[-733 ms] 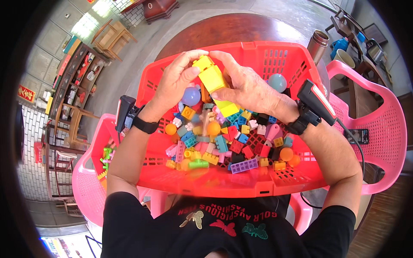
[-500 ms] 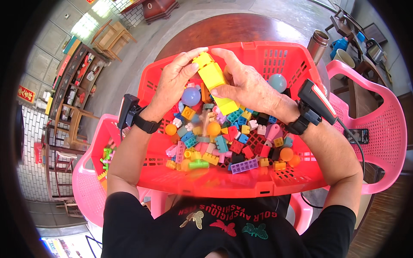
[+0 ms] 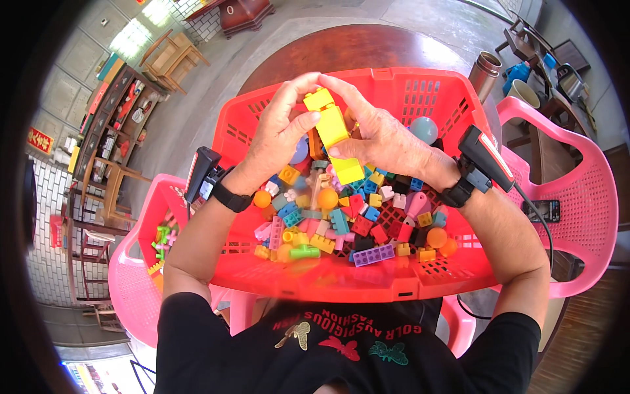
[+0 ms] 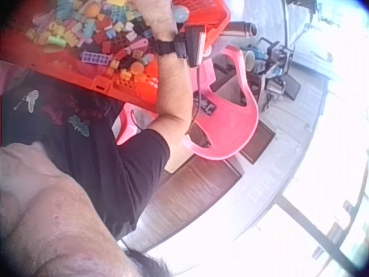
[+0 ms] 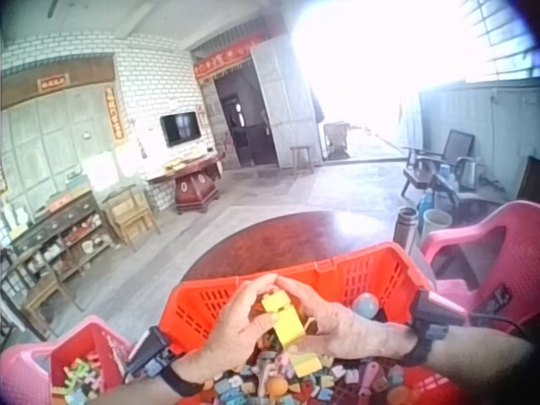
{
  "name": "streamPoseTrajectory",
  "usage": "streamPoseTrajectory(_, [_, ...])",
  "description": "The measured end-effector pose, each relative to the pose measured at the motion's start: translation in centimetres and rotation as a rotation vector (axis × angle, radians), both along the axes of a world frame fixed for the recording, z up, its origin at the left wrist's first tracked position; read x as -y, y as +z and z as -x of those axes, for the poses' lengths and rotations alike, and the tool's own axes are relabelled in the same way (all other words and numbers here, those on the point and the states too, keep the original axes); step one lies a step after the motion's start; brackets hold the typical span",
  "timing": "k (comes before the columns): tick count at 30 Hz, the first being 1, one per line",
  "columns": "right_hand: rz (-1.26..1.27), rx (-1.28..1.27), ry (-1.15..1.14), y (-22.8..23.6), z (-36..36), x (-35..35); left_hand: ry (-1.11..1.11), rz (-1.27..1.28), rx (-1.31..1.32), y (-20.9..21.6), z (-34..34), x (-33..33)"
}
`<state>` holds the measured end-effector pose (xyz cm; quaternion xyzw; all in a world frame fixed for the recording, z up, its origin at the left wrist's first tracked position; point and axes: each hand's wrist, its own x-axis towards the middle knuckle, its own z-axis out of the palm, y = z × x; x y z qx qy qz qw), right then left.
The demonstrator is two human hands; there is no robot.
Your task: The recorder is sorting and assembling various colorful plastic blocks from a large red basket.
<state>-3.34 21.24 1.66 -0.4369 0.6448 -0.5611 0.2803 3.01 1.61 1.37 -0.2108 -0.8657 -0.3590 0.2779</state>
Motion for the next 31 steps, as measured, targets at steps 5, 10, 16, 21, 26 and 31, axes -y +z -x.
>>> streamPoseTrajectory(5, [0.129, -0.172, -0.066, -0.7, -0.1, 0.3, -0.278, -0.547, 0.27, 0.0, 0.2, -0.1])
streamPoseTrajectory(10, [0.081, -0.231, -0.121, 0.8, -0.3, 0.0, -0.188, -0.463, 0.216, 0.3, 0.0, 0.0])
streamPoseTrajectory(16, [0.123, -0.261, -0.141, 0.7, -0.1, -0.1, -0.069, -0.268, 0.044, 0.8, -0.7, -1.1])
streamPoseTrajectory(21, [0.146, -0.298, -0.131, 0.2, -0.1, 0.1, -0.188, -0.432, 0.086, -0.1, -0.3, -0.8])
streamPoseTrajectory(26, [0.187, -0.293, -0.148, 1.1, -0.1, -0.1, -0.157, -0.423, 0.047, -0.3, -0.3, -1.9])
streamPoseTrajectory(31, [0.153, -0.237, -0.163, 1.6, -0.1, -0.5, -0.29, -0.56, 0.269, -0.5, -0.8, -3.0])
